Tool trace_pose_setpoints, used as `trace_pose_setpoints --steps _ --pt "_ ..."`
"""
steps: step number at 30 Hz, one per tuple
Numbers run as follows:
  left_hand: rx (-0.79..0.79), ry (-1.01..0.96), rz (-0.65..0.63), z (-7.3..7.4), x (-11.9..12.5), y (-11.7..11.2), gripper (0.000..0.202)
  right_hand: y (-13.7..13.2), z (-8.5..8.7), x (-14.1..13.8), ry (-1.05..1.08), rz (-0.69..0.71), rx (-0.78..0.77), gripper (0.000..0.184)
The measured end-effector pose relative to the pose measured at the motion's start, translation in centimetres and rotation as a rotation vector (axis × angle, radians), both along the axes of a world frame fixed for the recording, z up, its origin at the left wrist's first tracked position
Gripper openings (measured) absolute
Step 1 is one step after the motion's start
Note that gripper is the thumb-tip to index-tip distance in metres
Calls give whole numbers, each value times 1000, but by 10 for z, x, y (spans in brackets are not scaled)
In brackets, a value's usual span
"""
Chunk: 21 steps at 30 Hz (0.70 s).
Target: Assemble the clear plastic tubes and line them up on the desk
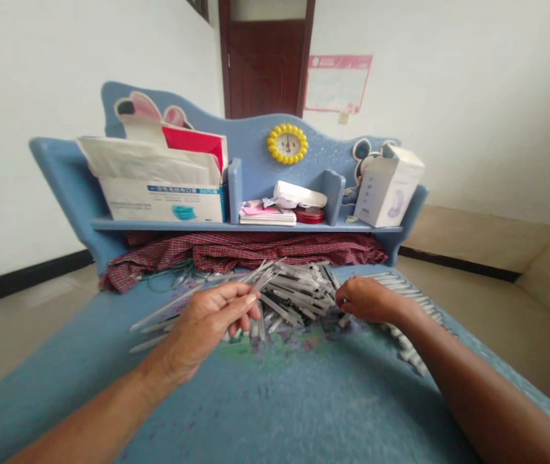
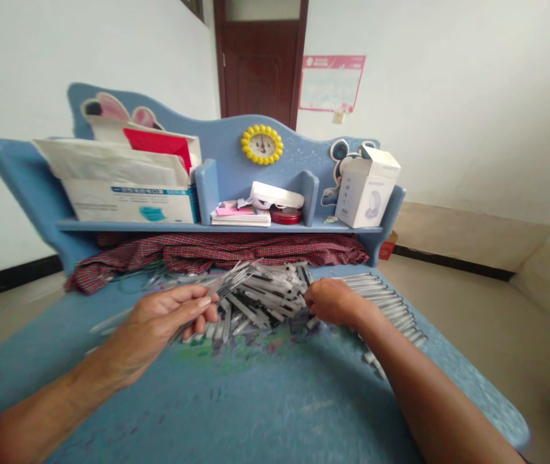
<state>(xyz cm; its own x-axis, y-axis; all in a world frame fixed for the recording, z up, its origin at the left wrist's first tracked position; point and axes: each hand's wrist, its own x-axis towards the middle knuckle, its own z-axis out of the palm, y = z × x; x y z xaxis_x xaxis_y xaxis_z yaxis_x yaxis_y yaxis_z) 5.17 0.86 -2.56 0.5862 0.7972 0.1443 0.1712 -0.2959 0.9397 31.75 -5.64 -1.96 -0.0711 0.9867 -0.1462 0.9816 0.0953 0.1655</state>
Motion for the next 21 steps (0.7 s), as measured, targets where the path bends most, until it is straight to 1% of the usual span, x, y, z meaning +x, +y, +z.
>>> trace_pose_setpoints --steps 5,11,16,19,21 --pt "44 82 -33 1 3 -3 21 1 -2 -1 -7 2 -35 27" --pt "116 143 -79 -9 1 2 23 3 -4 0 -5 2 -53 25" --pt "98 166 -85 -7 2 -2 22 2 -9 2 18 24 -23 24" --pt "88 196 -110 -5 3 -6 21 2 -13 2 114 50 69 20" --pt "84 213 -119 -5 2 -7 21 2 -16 0 304 66 163 17"
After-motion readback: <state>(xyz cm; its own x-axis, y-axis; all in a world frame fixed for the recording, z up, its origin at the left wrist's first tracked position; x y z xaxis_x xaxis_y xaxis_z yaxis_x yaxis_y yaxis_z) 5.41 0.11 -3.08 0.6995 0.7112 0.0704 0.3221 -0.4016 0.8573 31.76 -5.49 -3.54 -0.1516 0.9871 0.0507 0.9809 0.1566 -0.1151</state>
